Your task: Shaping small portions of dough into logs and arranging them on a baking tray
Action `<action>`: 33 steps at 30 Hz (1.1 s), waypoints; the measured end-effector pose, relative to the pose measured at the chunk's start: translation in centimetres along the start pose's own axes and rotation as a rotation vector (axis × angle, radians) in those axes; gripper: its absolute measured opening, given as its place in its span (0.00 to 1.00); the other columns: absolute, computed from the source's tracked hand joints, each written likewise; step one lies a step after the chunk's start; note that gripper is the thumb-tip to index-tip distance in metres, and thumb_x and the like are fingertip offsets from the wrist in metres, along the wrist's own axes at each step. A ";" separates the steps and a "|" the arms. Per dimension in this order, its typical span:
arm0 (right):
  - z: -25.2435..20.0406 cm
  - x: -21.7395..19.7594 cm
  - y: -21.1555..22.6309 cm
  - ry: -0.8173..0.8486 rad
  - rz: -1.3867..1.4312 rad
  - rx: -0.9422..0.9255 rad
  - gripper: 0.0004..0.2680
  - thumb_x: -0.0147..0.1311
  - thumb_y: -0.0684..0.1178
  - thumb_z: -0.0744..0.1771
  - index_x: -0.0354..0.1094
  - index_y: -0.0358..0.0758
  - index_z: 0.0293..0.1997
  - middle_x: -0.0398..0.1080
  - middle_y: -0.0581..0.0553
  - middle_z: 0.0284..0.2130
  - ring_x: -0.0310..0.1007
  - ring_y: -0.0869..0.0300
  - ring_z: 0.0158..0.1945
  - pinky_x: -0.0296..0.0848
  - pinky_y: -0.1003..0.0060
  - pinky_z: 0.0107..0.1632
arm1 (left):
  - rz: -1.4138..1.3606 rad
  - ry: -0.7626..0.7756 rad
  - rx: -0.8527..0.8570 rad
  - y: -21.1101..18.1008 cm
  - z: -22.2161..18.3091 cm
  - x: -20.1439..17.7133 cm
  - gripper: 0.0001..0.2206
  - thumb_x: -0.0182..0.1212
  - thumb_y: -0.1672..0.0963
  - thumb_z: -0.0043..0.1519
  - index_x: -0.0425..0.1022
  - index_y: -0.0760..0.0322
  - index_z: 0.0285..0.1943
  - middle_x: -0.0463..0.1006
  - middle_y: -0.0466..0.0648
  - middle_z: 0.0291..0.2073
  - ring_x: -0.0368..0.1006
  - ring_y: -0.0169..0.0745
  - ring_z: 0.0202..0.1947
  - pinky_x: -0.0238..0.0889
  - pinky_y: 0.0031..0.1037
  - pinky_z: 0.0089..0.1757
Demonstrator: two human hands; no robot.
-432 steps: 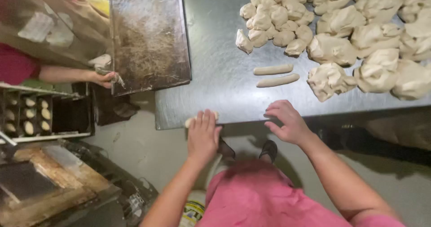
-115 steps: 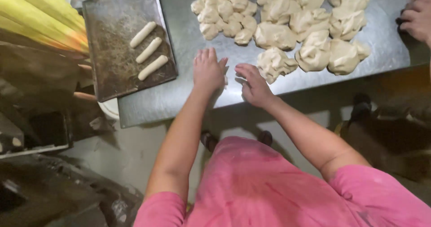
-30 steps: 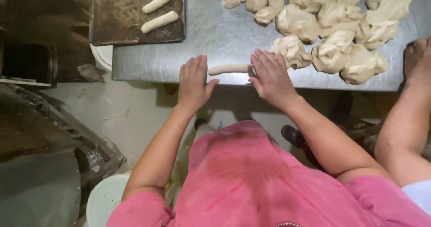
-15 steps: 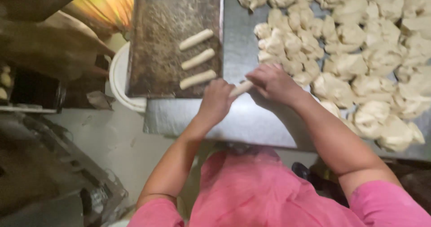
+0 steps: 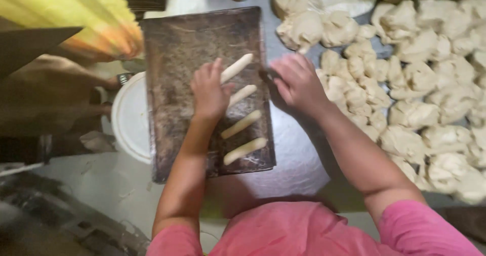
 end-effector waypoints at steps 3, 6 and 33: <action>-9.4 -4.3 1.8 -0.032 0.108 0.165 0.07 0.58 0.47 0.68 0.79 0.44 0.49 0.77 0.43 0.38 0.76 0.46 0.41 0.73 0.54 0.49 | -0.022 -0.146 0.156 -5.6 0.2 -1.5 0.37 0.80 0.52 0.49 0.70 0.62 0.69 0.71 0.55 0.54 0.67 0.60 0.54 0.62 0.49 0.51; -17.5 -8.6 5.4 0.063 0.164 0.328 0.07 0.53 0.47 0.68 0.77 0.40 0.44 0.78 0.38 0.38 0.79 0.42 0.42 0.76 0.48 0.45 | -0.187 -0.131 0.474 -15.1 -0.5 2.6 0.30 0.80 0.53 0.47 0.76 0.59 0.61 0.74 0.53 0.49 0.71 0.59 0.49 0.64 0.46 0.47; -27.9 -11.3 10.2 0.548 0.161 0.566 0.29 0.30 0.64 0.73 0.42 0.25 0.77 0.43 0.26 0.76 0.32 0.38 0.80 0.23 0.34 0.75 | -0.006 0.138 0.371 -24.7 -28.4 7.4 0.31 0.58 0.55 0.63 0.58 0.76 0.76 0.61 0.68 0.72 0.57 0.67 0.72 0.50 0.55 0.65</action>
Point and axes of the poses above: each hand's wrist, its own z-axis towards the middle knuckle, its own x-axis out of the palm, y = z × x, the point moved 5 cm from there along z, towards the middle knuckle
